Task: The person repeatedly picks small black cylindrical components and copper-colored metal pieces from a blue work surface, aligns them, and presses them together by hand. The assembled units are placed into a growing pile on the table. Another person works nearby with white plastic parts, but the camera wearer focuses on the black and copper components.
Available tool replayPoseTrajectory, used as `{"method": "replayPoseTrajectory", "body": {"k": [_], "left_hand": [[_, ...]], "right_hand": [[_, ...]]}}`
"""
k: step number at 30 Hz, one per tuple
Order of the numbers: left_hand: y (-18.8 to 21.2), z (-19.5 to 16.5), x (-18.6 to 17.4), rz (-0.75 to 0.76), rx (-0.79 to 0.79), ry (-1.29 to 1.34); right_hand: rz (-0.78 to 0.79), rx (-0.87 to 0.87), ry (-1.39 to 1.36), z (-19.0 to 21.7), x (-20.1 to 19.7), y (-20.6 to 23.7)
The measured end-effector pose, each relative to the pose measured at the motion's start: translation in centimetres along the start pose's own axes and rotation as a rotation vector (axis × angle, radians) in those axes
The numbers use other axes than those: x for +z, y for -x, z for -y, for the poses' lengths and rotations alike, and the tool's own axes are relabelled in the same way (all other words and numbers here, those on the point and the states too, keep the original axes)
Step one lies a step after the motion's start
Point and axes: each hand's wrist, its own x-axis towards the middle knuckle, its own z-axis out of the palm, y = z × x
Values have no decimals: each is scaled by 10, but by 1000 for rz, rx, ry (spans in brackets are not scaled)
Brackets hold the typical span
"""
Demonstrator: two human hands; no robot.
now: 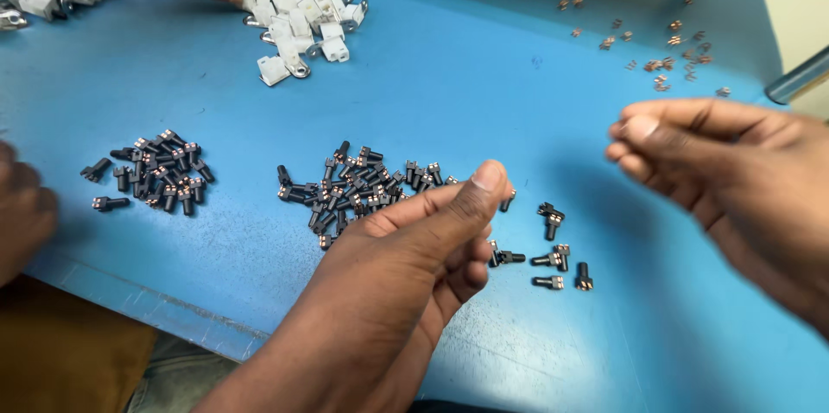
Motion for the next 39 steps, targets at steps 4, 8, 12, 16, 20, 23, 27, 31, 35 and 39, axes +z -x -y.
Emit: {"method": "replayPoseTrajectory", "body": {"k": [4,8,12,16,20,23,27,31,35,39], "left_hand": [[11,11,-4,77,76,159],[21,22,-8,168,130,200],[27,27,-6,197,118,230],[32,25,0,165,126,323],[28,21,11,331,165,292],[19,22,20,327,141,201],[4,23,30,397,81,169],[-10,22,45,403,-48,63],[-16,23,54,494,-131,-38],[-15,28,59,451,-227,-150]], "right_hand": [[74,51,-149,11,20,59],[140,35,-218,15,28,86],[197,50,-224,19,24,94],[292,-45,-227,24,13,101],[296,-92,-204,29,10,104],[263,-111,-197,32,9,105],[241,-236,-138,33,-1,112],[89,-119,-89,27,-15,122],[33,50,-298,20,-22,136],[-70,128,-334,21,-20,154]]}}
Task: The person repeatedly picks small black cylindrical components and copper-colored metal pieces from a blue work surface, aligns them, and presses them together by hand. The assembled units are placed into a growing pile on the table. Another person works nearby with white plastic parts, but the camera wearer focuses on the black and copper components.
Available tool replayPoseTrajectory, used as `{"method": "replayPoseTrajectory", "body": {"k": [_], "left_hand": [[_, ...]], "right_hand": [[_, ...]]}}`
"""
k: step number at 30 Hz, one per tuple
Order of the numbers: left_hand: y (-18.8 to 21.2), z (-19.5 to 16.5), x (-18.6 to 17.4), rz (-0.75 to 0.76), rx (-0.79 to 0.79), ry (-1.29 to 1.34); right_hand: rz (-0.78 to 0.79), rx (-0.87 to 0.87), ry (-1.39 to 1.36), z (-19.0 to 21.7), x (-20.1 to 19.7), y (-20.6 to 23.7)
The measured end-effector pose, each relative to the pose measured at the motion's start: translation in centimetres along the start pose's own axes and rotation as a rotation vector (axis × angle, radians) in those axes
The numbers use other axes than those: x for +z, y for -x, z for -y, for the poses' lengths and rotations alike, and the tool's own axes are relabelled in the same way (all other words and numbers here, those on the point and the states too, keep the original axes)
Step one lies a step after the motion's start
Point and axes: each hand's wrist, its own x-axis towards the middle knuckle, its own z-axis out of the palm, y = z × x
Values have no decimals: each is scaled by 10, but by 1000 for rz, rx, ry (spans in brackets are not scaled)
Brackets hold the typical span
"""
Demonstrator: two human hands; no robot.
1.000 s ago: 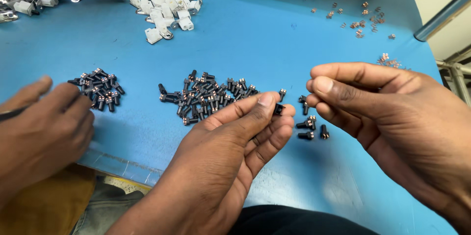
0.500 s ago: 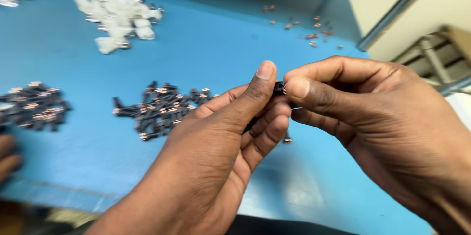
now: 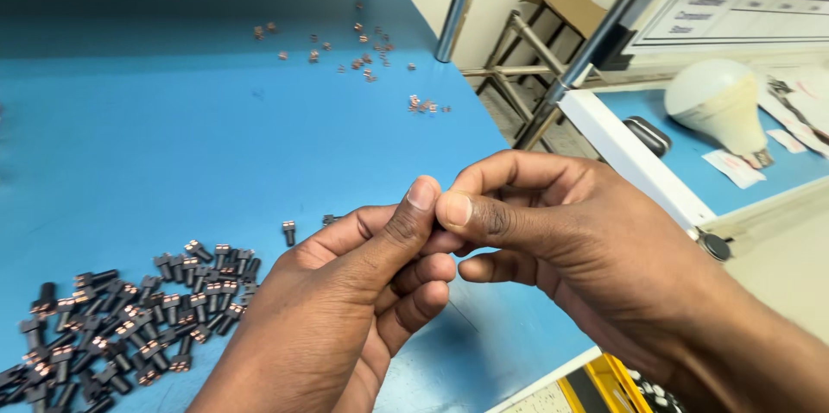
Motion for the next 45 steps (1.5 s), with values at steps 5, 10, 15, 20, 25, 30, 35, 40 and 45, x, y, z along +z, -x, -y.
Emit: {"method": "replayPoseTrajectory", "body": {"k": [5,10,15,20,25,30,35,40,45], "left_hand": [[0,2,4,11,46,69],[6,6,-6,-142,18,-30],[11,17,-31,-69,208,111],[31,31,-58,-186,417,280],[57,36,-65,-362,431,408],[72,29,-60,-369,438,350],[64,13,-64,-451,356,319],[47,3,-72,-414,245,267],[36,-6,-77,-411,145,244]], "right_hand": [[-173,-285,325,-6,13,15],[-120,-267,484,-7,11,6],[68,-116,379,-11,12,-33],[-139,-130,744,-39,27,-89],[63,-175,802,-58,7,-147],[-251,-517,902,-35,-19,-256],[-59,-604,1142,-21,-25,-336],[-210,-521,757,-32,-45,-275],[-144,-280,876,-45,-17,-197]]}}
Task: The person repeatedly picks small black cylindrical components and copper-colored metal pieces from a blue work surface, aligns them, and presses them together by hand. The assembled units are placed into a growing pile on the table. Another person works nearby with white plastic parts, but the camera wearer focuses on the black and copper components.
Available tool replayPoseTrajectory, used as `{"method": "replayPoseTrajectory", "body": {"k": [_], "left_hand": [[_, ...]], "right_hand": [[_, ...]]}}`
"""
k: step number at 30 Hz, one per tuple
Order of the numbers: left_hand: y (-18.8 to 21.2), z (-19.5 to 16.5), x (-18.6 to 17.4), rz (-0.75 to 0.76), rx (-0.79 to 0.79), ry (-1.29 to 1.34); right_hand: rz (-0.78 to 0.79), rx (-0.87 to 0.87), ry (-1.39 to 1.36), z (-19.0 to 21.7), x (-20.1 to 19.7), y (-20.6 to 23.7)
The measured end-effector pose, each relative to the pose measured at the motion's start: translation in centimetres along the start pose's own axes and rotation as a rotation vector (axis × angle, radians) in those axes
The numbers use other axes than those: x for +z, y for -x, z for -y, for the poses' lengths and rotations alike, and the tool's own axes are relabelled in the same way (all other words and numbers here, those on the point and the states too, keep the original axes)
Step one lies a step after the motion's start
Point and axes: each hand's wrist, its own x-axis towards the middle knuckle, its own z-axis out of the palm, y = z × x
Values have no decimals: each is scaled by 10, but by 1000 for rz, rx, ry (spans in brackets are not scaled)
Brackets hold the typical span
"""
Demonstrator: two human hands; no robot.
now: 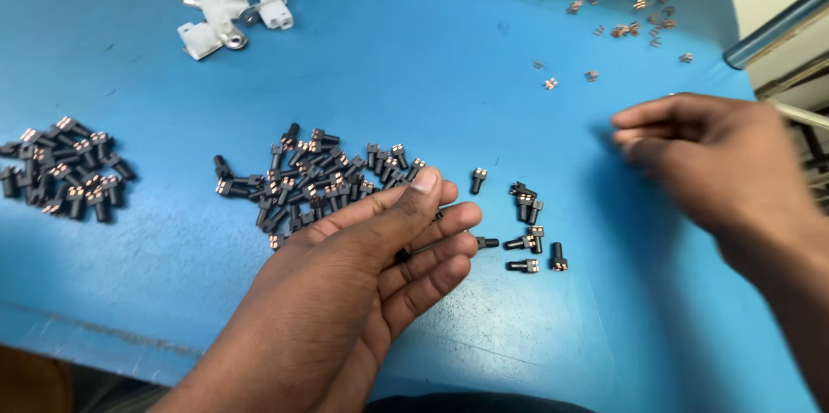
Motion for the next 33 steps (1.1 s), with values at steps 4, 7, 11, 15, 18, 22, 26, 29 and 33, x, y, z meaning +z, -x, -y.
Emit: {"method": "replayPoseTrajectory", "body": {"k": [4,7,11,15,18,22,26,29,33], "left_hand": [[4,-5,3,2,47,-71],[13,-1,9,65,116,-30],[27,3,12,203,209,152],[38,7,18,156,239,183],[39,15,26,186,254,202],[42,22,31,274,260,175],[43,21,30,340,241,152],[45,19,24,410,246,132],[47,17,14,461,174,87]], "right_hand": [[17,-48,140,55,22,-8],[7,-129,289,82,34,-17],[57,-98,180,86,35,-8],[221,-45,-349,81,10,30],[362,99,-685,84,-14,72],[437,-108,-712,92,-28,107],[482,-139,-731,92,-27,113],[593,-188,-801,95,-32,111],[710,-115,-759,112,-38,115]]}}
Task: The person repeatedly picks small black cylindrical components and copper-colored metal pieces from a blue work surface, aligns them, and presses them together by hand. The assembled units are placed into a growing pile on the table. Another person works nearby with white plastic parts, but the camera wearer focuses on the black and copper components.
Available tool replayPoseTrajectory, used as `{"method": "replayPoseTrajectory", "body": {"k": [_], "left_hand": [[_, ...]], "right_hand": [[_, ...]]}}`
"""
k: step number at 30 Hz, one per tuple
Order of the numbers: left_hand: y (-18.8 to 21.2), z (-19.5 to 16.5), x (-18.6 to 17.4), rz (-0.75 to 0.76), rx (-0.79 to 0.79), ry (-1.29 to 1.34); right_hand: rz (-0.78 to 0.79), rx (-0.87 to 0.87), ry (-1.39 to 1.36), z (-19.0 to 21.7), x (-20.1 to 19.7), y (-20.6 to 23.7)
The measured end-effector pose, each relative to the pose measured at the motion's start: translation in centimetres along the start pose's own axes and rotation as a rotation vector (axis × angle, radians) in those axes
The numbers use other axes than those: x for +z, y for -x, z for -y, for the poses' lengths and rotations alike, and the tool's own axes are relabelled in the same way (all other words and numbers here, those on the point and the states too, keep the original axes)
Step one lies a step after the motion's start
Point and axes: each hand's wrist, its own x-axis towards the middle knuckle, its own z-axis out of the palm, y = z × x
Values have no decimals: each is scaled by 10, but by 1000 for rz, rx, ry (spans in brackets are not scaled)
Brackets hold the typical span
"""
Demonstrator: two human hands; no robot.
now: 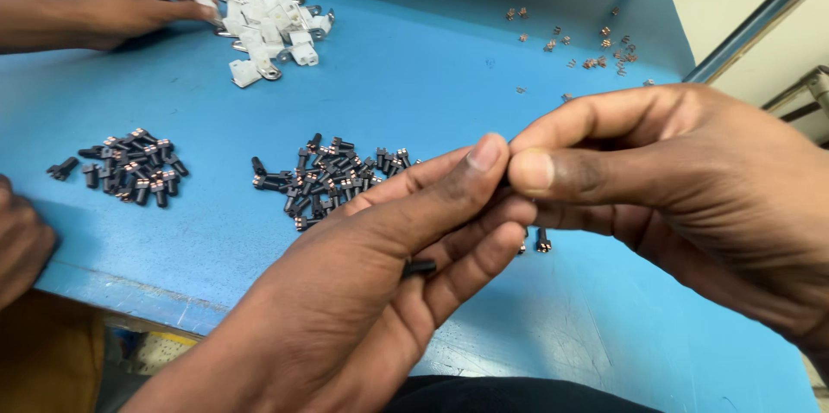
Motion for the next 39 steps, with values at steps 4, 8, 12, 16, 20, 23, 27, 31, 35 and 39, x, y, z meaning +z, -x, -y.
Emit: {"method": "replayPoseTrajectory", "body": {"k": [4,8,12,16,20,23,27,31,35,39], "left_hand": [[-5,1,-7,-141,-6,14],[-16,16,-7,-183,-41,2],[-24,26,-21,-443,-171,-20],[-23,20,-50,-421,22,81],[-24,20,-55,-443,217,211],[-22,8,-43,-692,-57,146],[-23,-2,-18,-622,-94,115],[-21,-2,-7,-448,-49,119],[-16,6,-10,-458,-175,24],[-18,7,-19,-252,12,38]], "right_hand": [[-230,-168,435,-11,23,5],[-288,-239,652,-41,12,14],[-338,58,315,-57,-24,-12],[-581,194,615,-64,-42,-49],[-498,203,698,-57,-59,-81],[-578,41,816,-52,-68,-117],[-598,40,1037,-54,-68,-156],[-550,-63,1065,-61,-68,-143],[-611,68,984,-62,-60,-109],[-494,-30,256,-42,-44,-77]]}}
